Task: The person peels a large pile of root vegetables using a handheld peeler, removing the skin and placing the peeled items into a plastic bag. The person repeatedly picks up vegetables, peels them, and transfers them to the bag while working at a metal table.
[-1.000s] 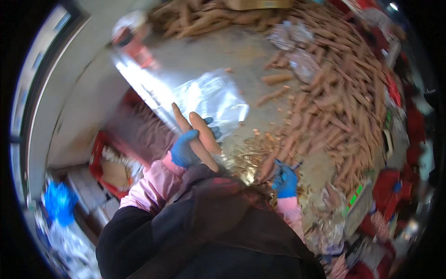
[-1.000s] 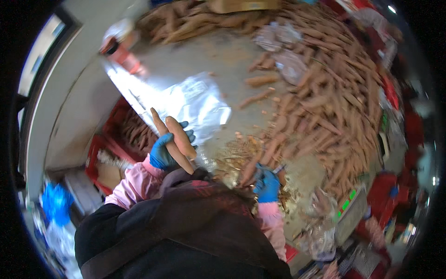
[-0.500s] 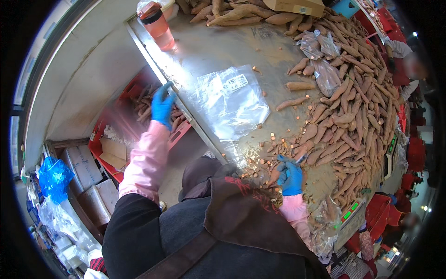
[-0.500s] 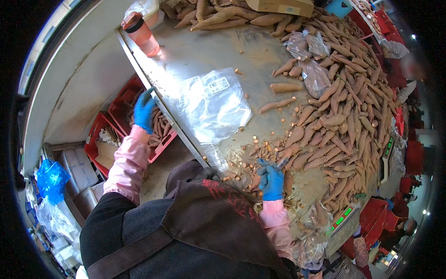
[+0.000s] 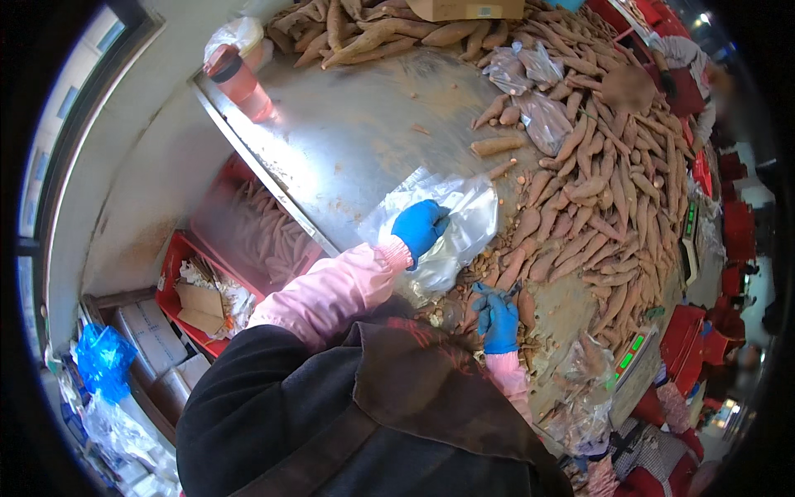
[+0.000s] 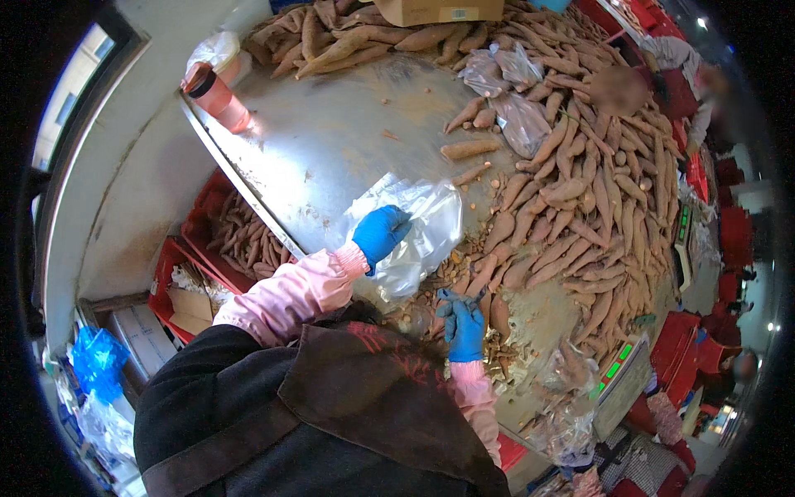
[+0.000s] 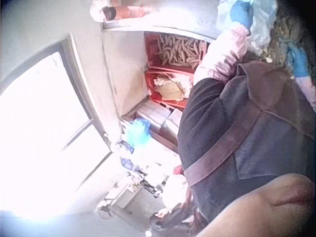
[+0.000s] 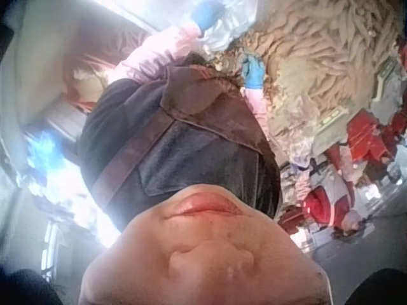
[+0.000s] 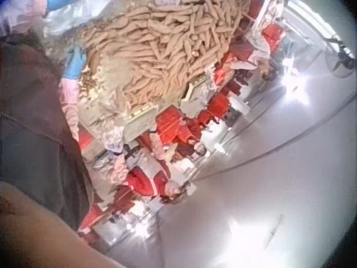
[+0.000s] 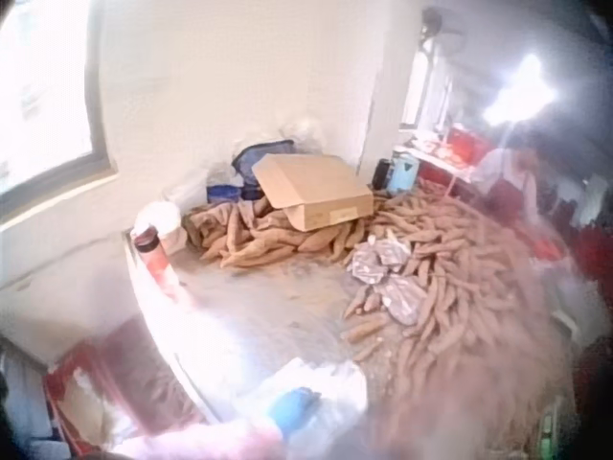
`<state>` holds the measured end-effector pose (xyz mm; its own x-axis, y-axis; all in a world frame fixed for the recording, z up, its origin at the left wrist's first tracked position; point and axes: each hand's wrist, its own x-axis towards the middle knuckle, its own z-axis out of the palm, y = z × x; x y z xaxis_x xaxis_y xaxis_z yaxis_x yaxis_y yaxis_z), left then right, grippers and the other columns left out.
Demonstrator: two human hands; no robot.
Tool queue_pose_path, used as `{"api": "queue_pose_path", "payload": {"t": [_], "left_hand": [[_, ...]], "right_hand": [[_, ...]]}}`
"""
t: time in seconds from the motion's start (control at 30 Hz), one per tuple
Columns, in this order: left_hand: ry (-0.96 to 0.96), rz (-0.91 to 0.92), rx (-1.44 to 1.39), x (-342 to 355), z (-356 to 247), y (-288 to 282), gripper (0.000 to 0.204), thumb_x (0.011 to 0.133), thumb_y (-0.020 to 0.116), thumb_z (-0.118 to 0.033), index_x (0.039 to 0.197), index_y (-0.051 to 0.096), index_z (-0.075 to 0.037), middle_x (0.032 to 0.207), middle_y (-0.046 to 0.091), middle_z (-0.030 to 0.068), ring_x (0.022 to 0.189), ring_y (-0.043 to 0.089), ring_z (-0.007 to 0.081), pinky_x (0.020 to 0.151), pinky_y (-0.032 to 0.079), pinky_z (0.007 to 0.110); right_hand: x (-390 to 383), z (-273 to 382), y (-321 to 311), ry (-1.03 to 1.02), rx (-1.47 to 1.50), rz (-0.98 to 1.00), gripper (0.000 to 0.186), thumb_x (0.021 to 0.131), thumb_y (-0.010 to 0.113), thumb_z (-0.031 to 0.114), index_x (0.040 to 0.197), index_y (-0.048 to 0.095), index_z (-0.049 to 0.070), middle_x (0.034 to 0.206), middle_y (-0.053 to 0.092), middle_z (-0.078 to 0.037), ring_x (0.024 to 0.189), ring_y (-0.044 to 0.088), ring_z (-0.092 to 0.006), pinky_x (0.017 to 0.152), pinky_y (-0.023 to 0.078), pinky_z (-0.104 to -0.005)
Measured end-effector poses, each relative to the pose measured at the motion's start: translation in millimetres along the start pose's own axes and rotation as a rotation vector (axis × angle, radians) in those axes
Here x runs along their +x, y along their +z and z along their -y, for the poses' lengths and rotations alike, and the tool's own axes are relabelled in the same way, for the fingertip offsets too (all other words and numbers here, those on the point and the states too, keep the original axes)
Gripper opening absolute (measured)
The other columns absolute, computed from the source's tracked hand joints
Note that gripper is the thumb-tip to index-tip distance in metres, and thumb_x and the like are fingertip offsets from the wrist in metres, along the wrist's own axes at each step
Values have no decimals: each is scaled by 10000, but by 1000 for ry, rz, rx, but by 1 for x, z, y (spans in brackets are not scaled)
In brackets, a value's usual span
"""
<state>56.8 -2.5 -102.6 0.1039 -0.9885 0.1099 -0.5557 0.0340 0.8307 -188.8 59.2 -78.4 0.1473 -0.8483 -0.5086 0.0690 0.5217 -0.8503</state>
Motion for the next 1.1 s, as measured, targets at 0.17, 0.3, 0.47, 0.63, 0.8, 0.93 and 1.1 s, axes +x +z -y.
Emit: {"api": "queue_pose_path", "payload": {"t": [0.17,0.3,0.47,0.63,0.8,0.93,1.1], "left_hand": [[85,-96,-294,4,-45,-30,215,807,587,-132,968,622,6,1002,600,172,919,575,301,774,461,351],[135,15,-402,-2,-79,-65,185,805,563,-82,953,627,10,1012,600,172,905,577,298,783,455,352],[295,-27,-83,-5,-74,-45,215,763,575,-69,961,619,4,1040,586,171,898,572,326,778,457,370],[293,-23,20,-24,-35,-12,125,766,635,-105,826,654,2,900,624,202,859,595,356,775,473,402],[6,64,-190,-27,-26,0,170,777,656,-96,870,647,46,819,650,168,735,618,212,688,477,304],[71,-9,-196,-13,0,-2,149,791,641,-77,870,641,50,800,651,132,701,596,164,665,473,288],[162,-181,-183,11,1,-36,154,808,574,9,956,613,26,926,628,89,834,582,133,744,461,267]], "right_hand": [[13,1,1,-81,141,-139,151,884,530,154,941,600,33,595,481,35,393,347,-38,347,230,-190],[19,30,14,-207,136,-32,291,902,515,283,1012,582,22,593,428,43,448,346,-40,391,239,-193],[26,54,37,-314,48,13,316,919,482,310,992,567,14,679,483,30,544,411,-56,452,315,-203],[47,27,44,-463,28,184,114,788,661,92,873,607,39,745,564,28,676,503,-68,616,448,-239],[38,25,40,-122,180,97,226,791,684,276,773,619,61,628,499,44,568,448,-68,517,388,-249],[43,20,20,-239,360,-19,245,819,653,297,730,597,76,592,527,10,517,469,-87,465,361,-239],[8,36,-55,-266,695,-79,183,818,620,137,935,601,-2,885,638,-95,798,626,-191,709,537,-311]]}}
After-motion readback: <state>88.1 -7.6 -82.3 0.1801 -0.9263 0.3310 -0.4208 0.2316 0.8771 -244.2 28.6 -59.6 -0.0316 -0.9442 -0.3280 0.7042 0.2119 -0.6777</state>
